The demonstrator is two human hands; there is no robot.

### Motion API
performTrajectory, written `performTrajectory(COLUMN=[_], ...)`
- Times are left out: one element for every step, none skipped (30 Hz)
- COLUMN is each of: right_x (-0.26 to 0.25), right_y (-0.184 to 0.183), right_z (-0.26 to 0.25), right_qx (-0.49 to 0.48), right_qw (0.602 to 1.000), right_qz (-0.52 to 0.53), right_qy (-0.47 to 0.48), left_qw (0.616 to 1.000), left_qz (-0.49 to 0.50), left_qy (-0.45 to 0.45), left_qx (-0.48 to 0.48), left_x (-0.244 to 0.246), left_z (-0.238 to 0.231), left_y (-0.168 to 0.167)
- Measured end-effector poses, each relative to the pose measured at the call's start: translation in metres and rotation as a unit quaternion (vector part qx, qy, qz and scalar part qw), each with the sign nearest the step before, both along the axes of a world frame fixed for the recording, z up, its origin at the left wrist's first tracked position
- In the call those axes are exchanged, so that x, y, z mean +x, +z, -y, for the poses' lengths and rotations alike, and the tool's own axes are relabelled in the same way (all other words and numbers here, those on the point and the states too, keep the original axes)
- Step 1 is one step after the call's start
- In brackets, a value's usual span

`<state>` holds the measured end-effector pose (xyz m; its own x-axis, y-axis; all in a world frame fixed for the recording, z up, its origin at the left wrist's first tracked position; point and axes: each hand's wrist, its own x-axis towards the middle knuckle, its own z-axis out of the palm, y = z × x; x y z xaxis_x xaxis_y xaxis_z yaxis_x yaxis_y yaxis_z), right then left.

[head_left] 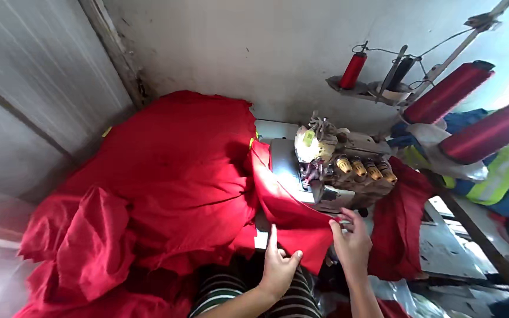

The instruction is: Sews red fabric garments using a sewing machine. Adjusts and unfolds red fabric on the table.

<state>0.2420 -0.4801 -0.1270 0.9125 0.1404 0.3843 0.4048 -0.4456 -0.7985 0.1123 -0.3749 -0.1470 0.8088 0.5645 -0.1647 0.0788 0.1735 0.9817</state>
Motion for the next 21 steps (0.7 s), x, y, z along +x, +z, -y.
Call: performTrajectory(right_x=[-0.01,-0.021,-0.033,-0.043,-0.05,-0.056,-0.061,-0.065,-0.067,-0.066,-0.062,-0.057,-0.052,-0.049,-0.046,-0.043,-0.037,-0.031,-0.024,-0.018,-0.012], right_y=[0.01,0.022,0.035,0.044,0.052,0.062,0.076,0.087,0.088,0.083,0.08,0.084,0.097,0.114,0.133,0.151,0.169,0.187,0.206,0.224,0.239], right_z=[-0.005,-0.015,-0.032,-0.052,-0.074,-0.095,-0.115,-0.137,-0.155,-0.165,-0.169,-0.168,-0.164,-0.156,-0.146,-0.138,-0.131,-0.125,-0.12,-0.117,-0.115], right_qx=[0.007,0.019,0.026,0.017,-0.029,-0.126,-0.279,-0.432,-0.518,-0.556,-0.567,-0.548,-0.495,-0.413,-0.309,-0.205,-0.105,-0.023,0.043,0.096,0.131], right_qw=[0.997,0.989,0.973,0.947,0.916,0.879,0.829,0.766,0.728,0.717,0.721,0.739,0.772,0.811,0.847,0.874,0.888,0.893,0.892,0.888,0.879], right_qz=[0.068,0.126,0.17,0.193,0.185,0.137,0.058,-0.009,-0.038,-0.041,-0.031,-0.023,-0.019,-0.008,0.009,0.042,0.079,0.118,0.148,0.171,0.202], right_qy=[0.026,0.077,0.157,0.255,0.355,0.439,0.481,0.476,0.448,0.417,0.398,0.391,0.398,0.415,0.433,0.439,0.44,0.433,0.424,0.415,0.411], left_qw=[0.998,0.99,0.978,0.966,0.955,0.943,0.927,0.91,0.897,0.891,0.884,0.865,0.836,0.811,0.801,0.802,0.809,0.817,0.826,0.83,0.83], left_qz=[-0.002,0.004,0.011,0.016,0.025,0.013,-0.024,-0.07,-0.114,-0.141,-0.141,-0.129,-0.126,-0.132,-0.15,-0.176,-0.204,-0.223,-0.238,-0.248,-0.248], left_qy=[-0.059,-0.129,-0.194,-0.233,-0.239,-0.235,-0.237,-0.237,-0.223,-0.185,-0.116,-0.035,0.042,0.11,0.158,0.192,0.218,0.244,0.262,0.274,0.286], left_qx=[0.025,0.051,0.081,0.116,0.172,0.237,0.291,0.333,0.364,0.389,0.429,0.484,0.532,0.56,0.558,0.537,0.507,0.473,0.438,0.417,0.409], left_x=[-0.008,-0.017,-0.027,-0.038,-0.049,-0.061,-0.073,-0.086,-0.1,-0.113,-0.123,-0.129,-0.129,-0.125,-0.12,-0.116,-0.113,-0.114,-0.118,-0.126,-0.137], left_z=[-0.008,-0.018,-0.028,-0.037,-0.045,-0.054,-0.063,-0.072,-0.078,-0.082,-0.085,-0.09,-0.097,-0.106,-0.117,-0.129,-0.141,-0.152,-0.16,-0.168,-0.173], left_y=[-0.001,0.001,0.006,0.014,0.023,0.034,0.049,0.066,0.083,0.095,0.099,0.097,0.094,0.091,0.09,0.09,0.091,0.093,0.099,0.107,0.118])
